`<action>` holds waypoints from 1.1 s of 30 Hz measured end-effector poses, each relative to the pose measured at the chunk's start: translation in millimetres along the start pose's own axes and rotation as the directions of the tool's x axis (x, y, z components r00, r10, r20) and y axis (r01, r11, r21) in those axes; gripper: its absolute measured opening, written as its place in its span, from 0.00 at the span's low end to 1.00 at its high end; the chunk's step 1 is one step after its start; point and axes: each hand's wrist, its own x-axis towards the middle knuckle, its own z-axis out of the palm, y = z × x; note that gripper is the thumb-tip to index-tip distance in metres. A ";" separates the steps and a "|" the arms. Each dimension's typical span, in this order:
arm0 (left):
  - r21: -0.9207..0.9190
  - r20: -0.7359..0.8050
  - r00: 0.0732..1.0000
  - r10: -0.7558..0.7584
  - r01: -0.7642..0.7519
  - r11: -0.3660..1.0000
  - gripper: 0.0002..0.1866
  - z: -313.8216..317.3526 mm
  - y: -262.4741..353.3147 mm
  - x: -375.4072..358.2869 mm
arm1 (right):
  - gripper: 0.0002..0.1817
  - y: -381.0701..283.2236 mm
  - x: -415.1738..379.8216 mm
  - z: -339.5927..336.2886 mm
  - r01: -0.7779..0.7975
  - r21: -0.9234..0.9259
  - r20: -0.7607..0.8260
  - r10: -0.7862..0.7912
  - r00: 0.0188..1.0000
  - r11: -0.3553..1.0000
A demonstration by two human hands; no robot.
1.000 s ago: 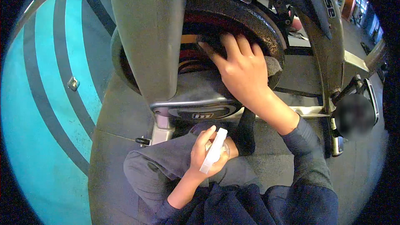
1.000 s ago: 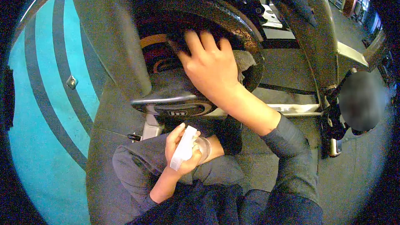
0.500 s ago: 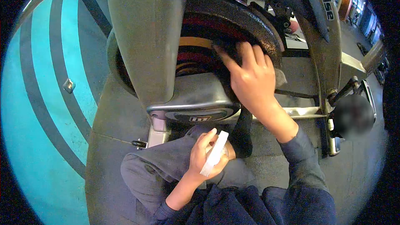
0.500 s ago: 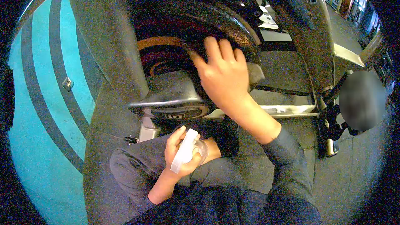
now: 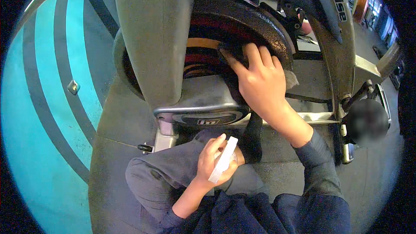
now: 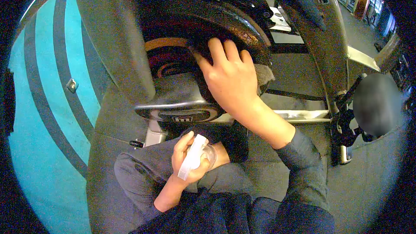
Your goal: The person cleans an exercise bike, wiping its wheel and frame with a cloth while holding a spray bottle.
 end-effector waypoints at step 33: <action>-0.119 -0.051 0.996 -0.075 0.069 0.990 0.38 -7.4 -5.9 -2.6 | 0.22 -18.0 25.1 -1.5 0.040 0.040 0.084 -0.043 0.996 0.998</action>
